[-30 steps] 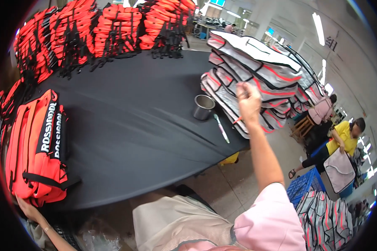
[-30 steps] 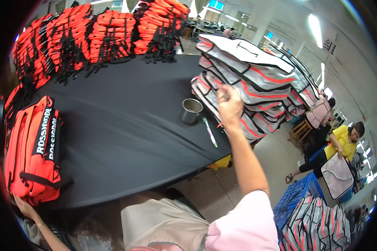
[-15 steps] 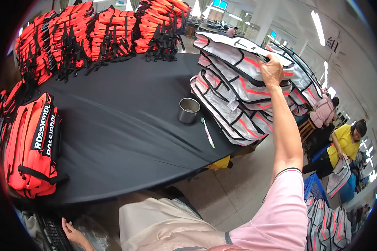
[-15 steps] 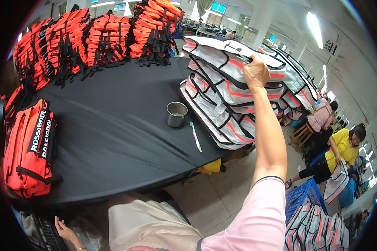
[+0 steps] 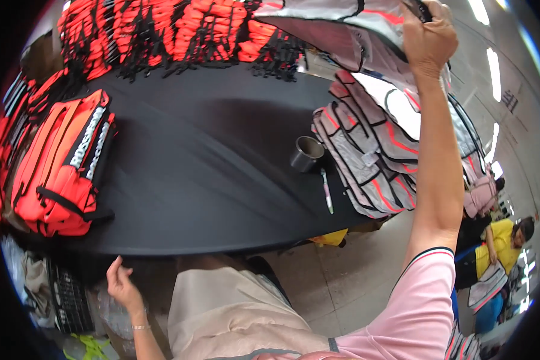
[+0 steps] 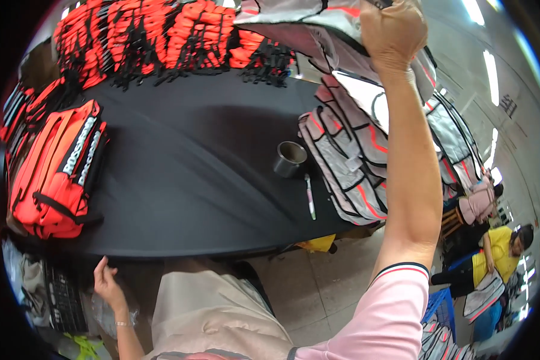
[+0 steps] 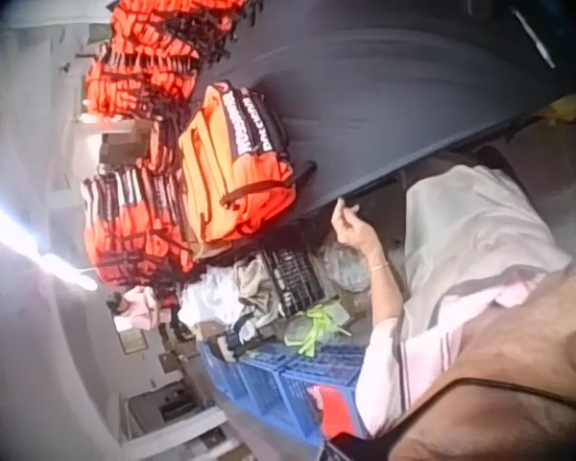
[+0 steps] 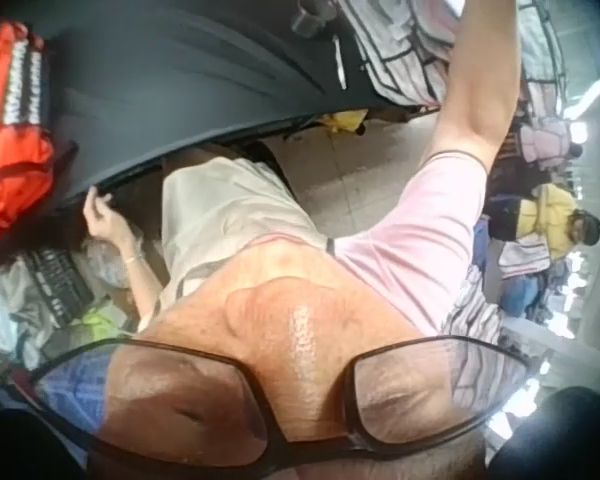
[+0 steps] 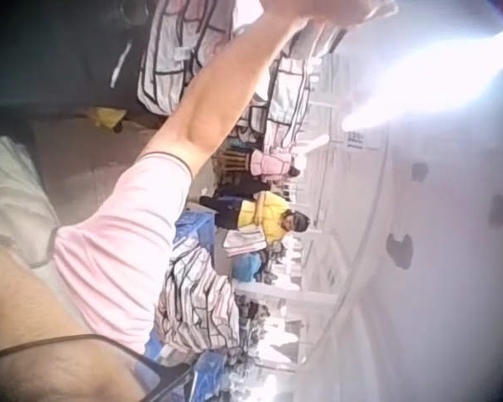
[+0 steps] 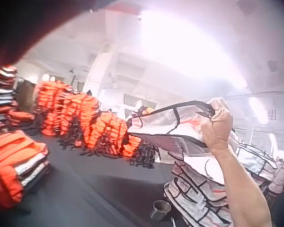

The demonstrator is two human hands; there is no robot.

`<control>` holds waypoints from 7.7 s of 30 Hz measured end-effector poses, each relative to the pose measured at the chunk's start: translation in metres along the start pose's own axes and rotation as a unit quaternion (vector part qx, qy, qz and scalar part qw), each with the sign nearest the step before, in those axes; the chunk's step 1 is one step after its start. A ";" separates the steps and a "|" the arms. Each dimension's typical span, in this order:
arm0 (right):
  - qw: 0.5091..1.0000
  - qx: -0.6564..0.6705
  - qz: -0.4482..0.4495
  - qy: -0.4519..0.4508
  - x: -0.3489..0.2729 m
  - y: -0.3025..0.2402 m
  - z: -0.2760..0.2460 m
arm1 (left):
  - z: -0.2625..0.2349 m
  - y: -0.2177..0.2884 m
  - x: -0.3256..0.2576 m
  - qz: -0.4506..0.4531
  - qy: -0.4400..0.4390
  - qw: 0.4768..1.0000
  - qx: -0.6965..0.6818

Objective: The recorder is inspecting, cleaning, and trimming thread on backpacks in a factory environment.

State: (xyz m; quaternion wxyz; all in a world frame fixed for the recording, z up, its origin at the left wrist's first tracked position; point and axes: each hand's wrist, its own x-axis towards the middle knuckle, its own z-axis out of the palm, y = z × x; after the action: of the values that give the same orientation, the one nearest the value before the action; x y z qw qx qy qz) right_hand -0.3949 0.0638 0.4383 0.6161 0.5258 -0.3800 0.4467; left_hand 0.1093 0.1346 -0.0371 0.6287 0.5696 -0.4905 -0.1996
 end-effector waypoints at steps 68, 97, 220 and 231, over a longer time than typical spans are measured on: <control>0.370 0.471 0.800 0.033 -0.281 -0.188 -0.024 | 0.226 0.128 0.106 0.118 -0.266 0.957 0.009; 0.714 0.442 0.155 -0.521 -0.249 -0.286 -0.011 | 0.103 0.064 -0.024 -0.309 -0.176 0.889 -0.289; 0.418 0.546 0.542 -0.483 -0.320 -0.328 -0.107 | 0.083 0.087 -0.103 -0.452 -0.137 0.658 -0.587; 0.593 0.424 0.461 -0.506 -0.273 -0.298 -0.150 | 0.107 0.085 -0.096 -0.448 -0.151 0.699 -0.536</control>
State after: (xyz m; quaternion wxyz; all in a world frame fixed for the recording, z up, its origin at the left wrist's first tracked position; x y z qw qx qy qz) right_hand -0.1975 0.1568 0.0663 -0.2561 0.6242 -0.5900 0.4435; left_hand -0.0491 0.1795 -0.0111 0.5815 0.2504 -0.0763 -0.7703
